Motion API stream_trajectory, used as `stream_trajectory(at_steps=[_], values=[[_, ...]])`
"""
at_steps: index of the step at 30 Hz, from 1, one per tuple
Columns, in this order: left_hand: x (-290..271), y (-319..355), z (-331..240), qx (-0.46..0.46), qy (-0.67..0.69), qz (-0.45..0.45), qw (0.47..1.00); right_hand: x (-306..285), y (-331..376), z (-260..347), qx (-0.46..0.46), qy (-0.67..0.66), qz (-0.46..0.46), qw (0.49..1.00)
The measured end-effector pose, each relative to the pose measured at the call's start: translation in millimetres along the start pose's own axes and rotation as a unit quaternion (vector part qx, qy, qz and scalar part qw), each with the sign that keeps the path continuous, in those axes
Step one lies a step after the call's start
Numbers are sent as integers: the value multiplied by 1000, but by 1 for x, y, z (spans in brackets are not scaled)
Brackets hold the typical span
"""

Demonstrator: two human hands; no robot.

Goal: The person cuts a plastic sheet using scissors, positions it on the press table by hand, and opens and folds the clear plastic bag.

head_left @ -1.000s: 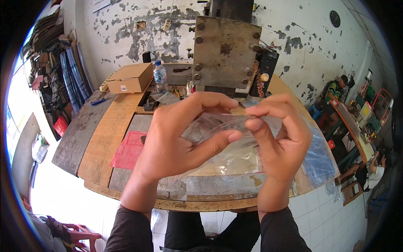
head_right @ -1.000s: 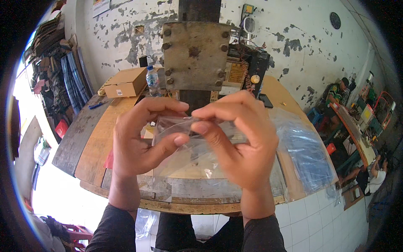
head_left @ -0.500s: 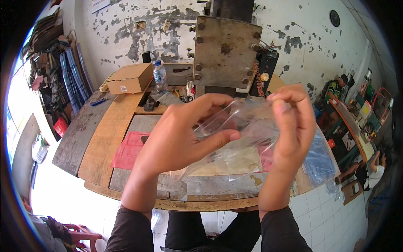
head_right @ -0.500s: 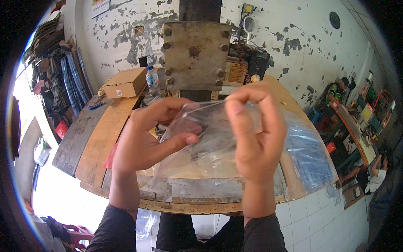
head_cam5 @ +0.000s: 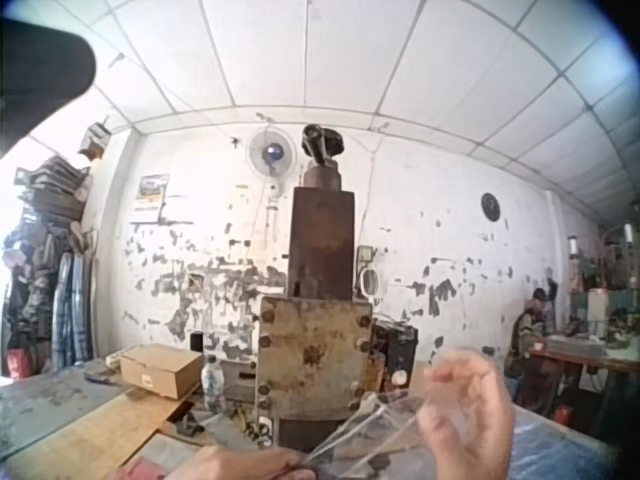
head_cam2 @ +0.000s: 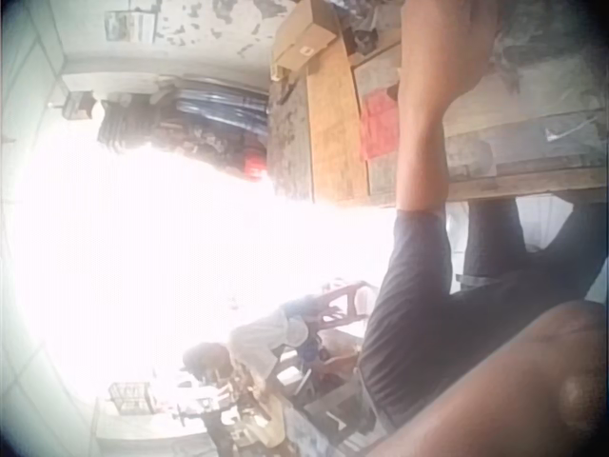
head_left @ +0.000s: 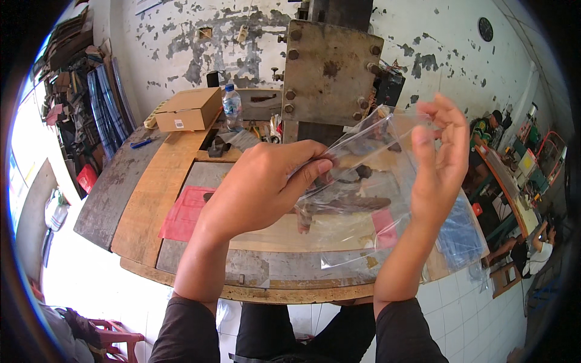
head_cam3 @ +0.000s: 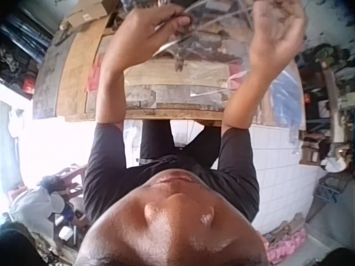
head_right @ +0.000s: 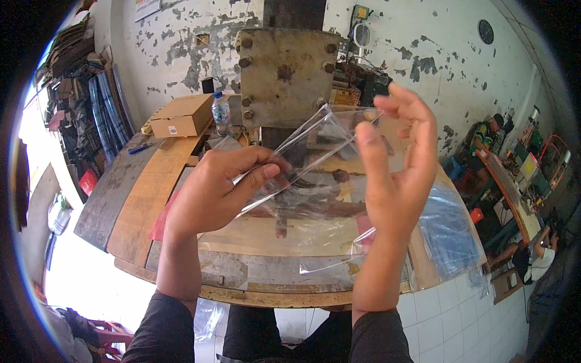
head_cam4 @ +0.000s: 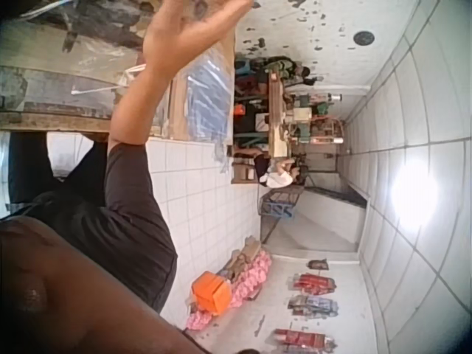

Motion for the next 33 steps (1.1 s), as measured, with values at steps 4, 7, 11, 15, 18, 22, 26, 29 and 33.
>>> stream_trajectory(at_steps=[4, 7, 11, 15, 18, 22, 26, 29, 33], values=[[8, -3, 3, 23, -34, -11, 999, -11, 1, 10, -37, 64, 72, 995], [15, -3, 2, 82, -65, -34, 994, -19, 2, 4, -23, 42, 135, 990], [22, -3, -4, 93, -128, -18, 987, -21, 4, 2, -33, 16, 100, 994], [24, -5, -3, 99, -140, -30, 985, -33, 7, 11, 102, -20, 131, 986], [12, 0, -1, 68, -134, -1, 989, -36, 6, 7, 102, 55, 56, 992], [-12, 10, 14, 18, -105, 43, 993, -54, 2, -19, 105, 4, -17, 994], [-32, 16, 19, -40, -24, -6, 999, -68, -1, -39, 130, -33, -53, 990], [-39, 15, 23, -34, 50, -56, 997, -72, -1, -48, 141, -50, -64, 987], [-40, 18, 30, 6, 160, -74, 984, -69, -2, -51, 151, -78, -66, 983]])
Point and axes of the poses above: each hand's wrist, its own y-axis away from the middle knuckle, its own x-axis out of the palm, z = x × y, the point moved 1 cm from there along -y, towards the middle knuckle, and after that the axes turned 15 degrees about z, right-handed, at the moved point
